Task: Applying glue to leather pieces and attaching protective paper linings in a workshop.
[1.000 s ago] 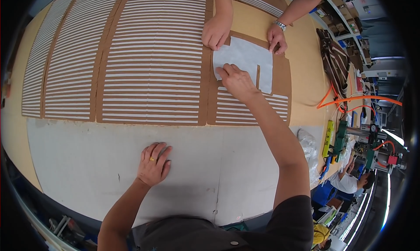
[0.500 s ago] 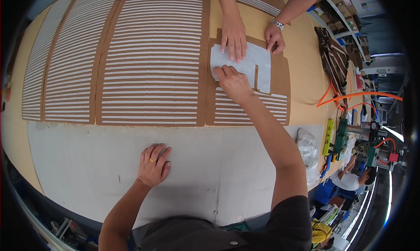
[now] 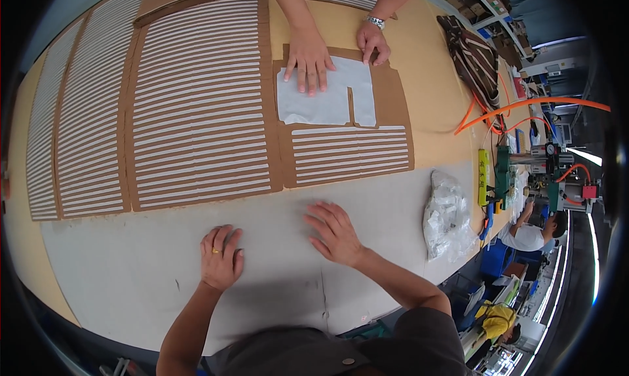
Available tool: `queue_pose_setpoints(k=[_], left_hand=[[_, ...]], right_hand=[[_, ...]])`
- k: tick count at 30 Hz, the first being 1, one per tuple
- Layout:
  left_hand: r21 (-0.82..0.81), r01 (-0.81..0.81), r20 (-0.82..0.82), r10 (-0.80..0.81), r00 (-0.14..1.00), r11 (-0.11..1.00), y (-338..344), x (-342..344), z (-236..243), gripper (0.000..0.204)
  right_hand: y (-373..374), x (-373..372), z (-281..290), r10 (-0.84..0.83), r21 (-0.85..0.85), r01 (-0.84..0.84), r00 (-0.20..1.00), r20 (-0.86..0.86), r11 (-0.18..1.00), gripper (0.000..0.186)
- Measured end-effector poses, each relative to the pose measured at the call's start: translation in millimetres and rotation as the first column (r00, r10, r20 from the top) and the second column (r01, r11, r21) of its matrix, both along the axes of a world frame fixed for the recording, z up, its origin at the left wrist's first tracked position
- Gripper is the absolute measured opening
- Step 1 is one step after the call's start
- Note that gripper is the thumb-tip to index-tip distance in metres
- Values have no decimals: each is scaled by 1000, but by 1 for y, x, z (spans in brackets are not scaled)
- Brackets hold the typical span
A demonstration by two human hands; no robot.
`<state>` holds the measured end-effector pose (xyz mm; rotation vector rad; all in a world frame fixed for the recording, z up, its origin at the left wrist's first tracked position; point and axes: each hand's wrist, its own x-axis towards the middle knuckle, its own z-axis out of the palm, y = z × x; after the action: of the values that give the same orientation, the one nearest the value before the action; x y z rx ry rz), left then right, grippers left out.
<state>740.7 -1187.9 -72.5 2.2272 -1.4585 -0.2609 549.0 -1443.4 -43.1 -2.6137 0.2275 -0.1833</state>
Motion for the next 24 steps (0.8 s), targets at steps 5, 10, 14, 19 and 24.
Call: queue_pose_setpoints(k=[5,10,14,19,24], left_hand=[[-4,11,31,-11,999,1000,-2,0,2,46],[5,19,48,-19,999,1000,-1,-1,2,47],[13,12,40,-13,999,1000,-1,-1,0,49],[26,13,44,-14,999,1000,-2,-2,0,49],[42,3,46,-5,999,999,1,-3,-3,50]], right_hand=[[25,-94,-12,-224,-15,224,965,-136,975,63],[27,-105,-23,-335,-133,314,924,-185,940,60],[27,-105,-21,-346,-123,329,923,-167,936,60],[27,-106,-21,-339,-117,324,927,-160,939,60],[26,-107,-24,-337,-115,321,925,-175,940,60]])
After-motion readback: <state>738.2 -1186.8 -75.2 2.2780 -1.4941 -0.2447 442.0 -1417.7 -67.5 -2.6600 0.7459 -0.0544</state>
